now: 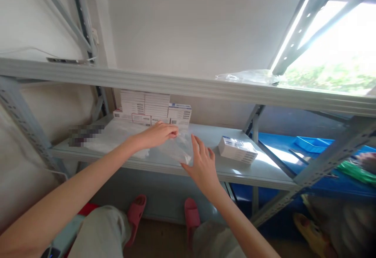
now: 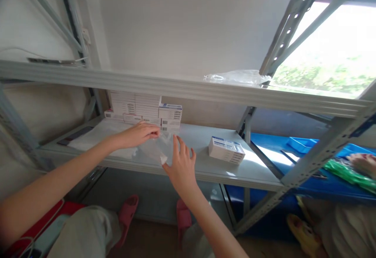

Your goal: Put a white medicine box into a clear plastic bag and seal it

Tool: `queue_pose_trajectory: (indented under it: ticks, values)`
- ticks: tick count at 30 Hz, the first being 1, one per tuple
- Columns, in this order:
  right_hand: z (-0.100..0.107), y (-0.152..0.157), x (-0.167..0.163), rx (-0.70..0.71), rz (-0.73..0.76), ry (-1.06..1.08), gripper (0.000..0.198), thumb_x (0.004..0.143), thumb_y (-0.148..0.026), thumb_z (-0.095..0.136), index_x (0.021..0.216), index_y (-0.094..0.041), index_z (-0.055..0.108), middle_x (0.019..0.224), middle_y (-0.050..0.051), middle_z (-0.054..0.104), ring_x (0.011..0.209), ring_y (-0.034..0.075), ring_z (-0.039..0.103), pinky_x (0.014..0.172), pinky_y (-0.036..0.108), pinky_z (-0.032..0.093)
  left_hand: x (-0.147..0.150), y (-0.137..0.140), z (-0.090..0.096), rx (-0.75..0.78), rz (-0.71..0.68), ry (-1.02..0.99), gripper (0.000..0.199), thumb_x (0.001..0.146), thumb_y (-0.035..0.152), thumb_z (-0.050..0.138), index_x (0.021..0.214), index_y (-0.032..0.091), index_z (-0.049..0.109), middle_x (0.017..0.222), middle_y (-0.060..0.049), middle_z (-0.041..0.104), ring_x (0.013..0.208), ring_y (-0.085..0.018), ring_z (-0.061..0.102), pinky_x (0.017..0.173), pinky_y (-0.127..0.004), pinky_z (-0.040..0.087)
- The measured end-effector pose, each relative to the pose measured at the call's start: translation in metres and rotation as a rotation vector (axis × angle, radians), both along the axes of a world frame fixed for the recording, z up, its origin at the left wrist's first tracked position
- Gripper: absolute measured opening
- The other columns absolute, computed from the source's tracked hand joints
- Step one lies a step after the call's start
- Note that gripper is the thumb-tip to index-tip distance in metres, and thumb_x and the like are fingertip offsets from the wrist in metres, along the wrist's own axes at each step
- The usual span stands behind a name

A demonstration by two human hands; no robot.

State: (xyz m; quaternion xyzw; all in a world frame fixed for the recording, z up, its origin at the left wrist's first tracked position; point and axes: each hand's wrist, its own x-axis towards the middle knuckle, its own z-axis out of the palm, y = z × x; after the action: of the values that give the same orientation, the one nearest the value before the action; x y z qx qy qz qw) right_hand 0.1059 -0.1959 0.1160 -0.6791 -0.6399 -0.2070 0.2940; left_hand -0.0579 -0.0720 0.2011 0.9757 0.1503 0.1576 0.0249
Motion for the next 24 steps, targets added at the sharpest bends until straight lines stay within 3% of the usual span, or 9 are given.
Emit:
queue_pose_trajectory:
  ticks: [5,8,10,13,15,19,24]
  values:
    - [0.002,0.008,0.013,-0.222,-0.083,0.000,0.037,0.085,-0.014,0.041,0.117,-0.025,0.054,0.109,0.007,0.063,0.087,0.019,0.061,0.069,0.027,0.042,-0.005,0.009,-0.013,0.045,0.005,0.060,0.017,0.089,0.016,0.040,0.088,0.019,0.056,0.088,-0.001,0.062,0.085,-0.016,0.056,0.084,-0.031,0.034]
    - [0.013,0.007,0.022,-0.227,-0.145,0.037,0.029,0.087,-0.018,0.040,0.109,-0.025,0.058,0.098,0.004,0.067,0.082,0.019,0.063,0.063,0.025,0.039,-0.004,-0.005,-0.013,0.182,0.095,-0.066,0.030,0.085,0.006,0.036,0.107,0.018,0.052,0.114,-0.009,0.054,0.107,-0.021,0.050,0.092,-0.037,0.033]
    - [0.022,0.008,0.024,-0.220,-0.181,0.055,0.028,0.088,-0.020,0.040,0.107,-0.025,0.059,0.096,0.004,0.068,0.080,0.019,0.063,0.061,0.024,0.037,0.003,-0.026,-0.014,0.231,0.076,-0.175,0.036,0.083,0.002,0.032,0.110,0.017,0.049,0.120,-0.011,0.049,0.113,-0.022,0.046,0.095,-0.037,0.034]
    - [0.032,0.011,0.027,-0.240,-0.212,0.074,0.027,0.088,-0.023,0.041,0.107,-0.026,0.060,0.095,0.004,0.068,0.078,0.019,0.063,0.061,0.024,0.036,0.020,-0.058,-0.024,0.191,-0.064,-0.093,0.032,0.084,0.001,0.031,0.104,0.018,0.050,0.110,-0.008,0.055,0.102,-0.019,0.054,0.090,-0.032,0.040]
    - [0.035,0.013,0.030,-0.259,-0.224,0.079,0.027,0.088,-0.025,0.042,0.108,-0.026,0.060,0.095,0.005,0.068,0.079,0.020,0.063,0.062,0.024,0.036,0.031,-0.069,-0.037,0.185,-0.063,0.064,0.033,0.082,-0.001,0.033,0.104,0.016,0.049,0.101,-0.007,0.058,0.089,-0.018,0.059,0.079,-0.029,0.045]
    - [0.036,0.012,0.041,-0.286,-0.227,0.077,0.028,0.087,-0.024,0.043,0.108,-0.029,0.061,0.093,0.004,0.069,0.082,0.021,0.063,0.065,0.026,0.038,0.045,-0.055,-0.068,0.272,0.127,0.279,0.031,0.081,-0.002,0.036,0.105,0.011,0.052,0.093,-0.012,0.061,0.078,-0.020,0.062,0.066,-0.030,0.044]
    - [0.034,0.007,0.055,-0.275,-0.210,0.075,0.030,0.085,-0.022,0.044,0.107,-0.031,0.063,0.090,0.003,0.070,0.079,0.022,0.063,0.064,0.027,0.038,0.050,-0.017,-0.091,0.332,0.302,0.302,0.025,0.081,0.003,0.041,0.083,0.015,0.063,0.076,-0.013,0.064,0.088,-0.027,0.058,0.080,-0.042,0.040]
